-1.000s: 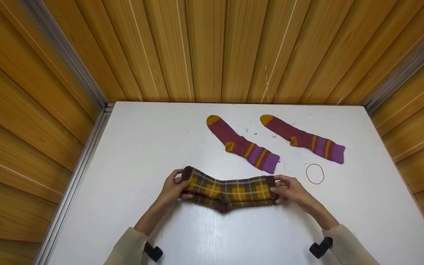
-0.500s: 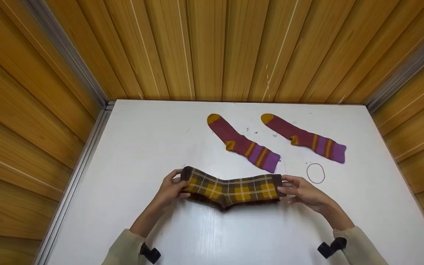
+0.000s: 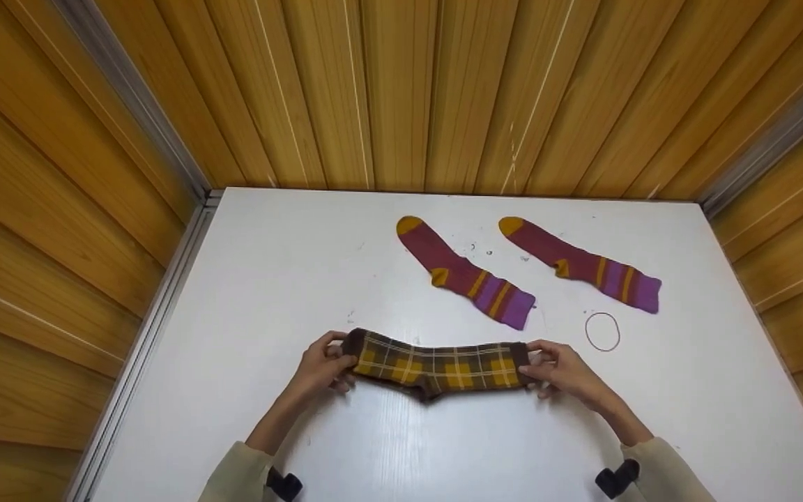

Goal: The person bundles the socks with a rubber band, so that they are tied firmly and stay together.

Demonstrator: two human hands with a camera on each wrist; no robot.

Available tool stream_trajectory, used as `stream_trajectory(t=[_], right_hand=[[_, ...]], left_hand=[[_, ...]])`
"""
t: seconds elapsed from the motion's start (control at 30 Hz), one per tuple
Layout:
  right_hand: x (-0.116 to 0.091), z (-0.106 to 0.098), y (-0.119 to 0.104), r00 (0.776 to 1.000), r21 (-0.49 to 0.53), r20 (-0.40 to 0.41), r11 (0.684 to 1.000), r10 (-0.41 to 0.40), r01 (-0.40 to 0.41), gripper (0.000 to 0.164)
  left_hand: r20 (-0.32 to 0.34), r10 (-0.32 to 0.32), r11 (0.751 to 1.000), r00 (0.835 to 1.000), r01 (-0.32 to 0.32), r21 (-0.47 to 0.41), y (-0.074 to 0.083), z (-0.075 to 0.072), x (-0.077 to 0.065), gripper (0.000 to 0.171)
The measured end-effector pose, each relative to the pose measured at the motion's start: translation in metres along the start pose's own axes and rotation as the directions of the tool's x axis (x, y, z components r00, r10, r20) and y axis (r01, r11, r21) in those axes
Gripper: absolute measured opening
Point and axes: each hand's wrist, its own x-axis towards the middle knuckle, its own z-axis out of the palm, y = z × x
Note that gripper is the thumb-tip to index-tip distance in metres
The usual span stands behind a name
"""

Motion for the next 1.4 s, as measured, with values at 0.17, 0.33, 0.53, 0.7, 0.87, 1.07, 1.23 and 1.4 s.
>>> stream_trajectory(t=[0.17, 0.33, 0.53, 0.7, 0.87, 1.07, 1.23, 1.4], right_hand=[[-0.002, 0.002, 0.002, 0.999, -0.028, -0.044, 0.999, -0.021, 0.02, 0.049], [-0.007, 0.002, 0.003, 0.992, -0.08, -0.088, 0.994, -0.087, 0.08, 0.045], [-0.009, 0.001, 0.004, 0.932, -0.243, -0.214, 0.94, -0.293, 0.239, 0.042], [-0.005, 0.005, 0.008, 0.854, -0.353, -0.189, 0.845, -0.484, 0.401, 0.043], [-0.005, 0.009, 0.012, 0.845, -0.409, -0.08, 0.79, -0.529, 0.456, 0.039], [-0.006, 0.009, 0.013, 0.872, -0.41, -0.065, 0.81, -0.484, 0.419, 0.04], [-0.007, 0.009, 0.011, 0.893, -0.384, -0.056, 0.835, -0.447, 0.394, 0.04], [-0.008, 0.007, 0.006, 0.911, -0.393, -0.025, 0.842, -0.411, 0.369, 0.042]], left_hand=[[-0.043, 0.162, 0.96, 0.986, -0.147, 0.238, -0.006, -0.006, -0.001, 0.04], [-0.054, 0.343, 0.892, 0.938, -0.307, 0.331, -0.011, -0.008, -0.001, 0.041], [-0.059, 0.496, 0.818, 0.866, -0.443, 0.367, -0.009, -0.006, -0.001, 0.045], [-0.014, 0.516, 0.79, 0.856, -0.469, 0.396, -0.005, 0.0, 0.002, 0.032], [0.05, 0.484, 0.75, 0.874, -0.443, 0.492, -0.006, 0.003, 0.002, 0.033], [0.035, 0.425, 0.75, 0.904, -0.374, 0.546, -0.011, 0.002, 0.0, 0.038], [0.004, 0.404, 0.715, 0.915, -0.319, 0.622, -0.01, 0.004, -0.002, 0.04], [0.005, 0.395, 0.699, 0.918, -0.305, 0.647, -0.008, 0.005, -0.005, 0.041]])
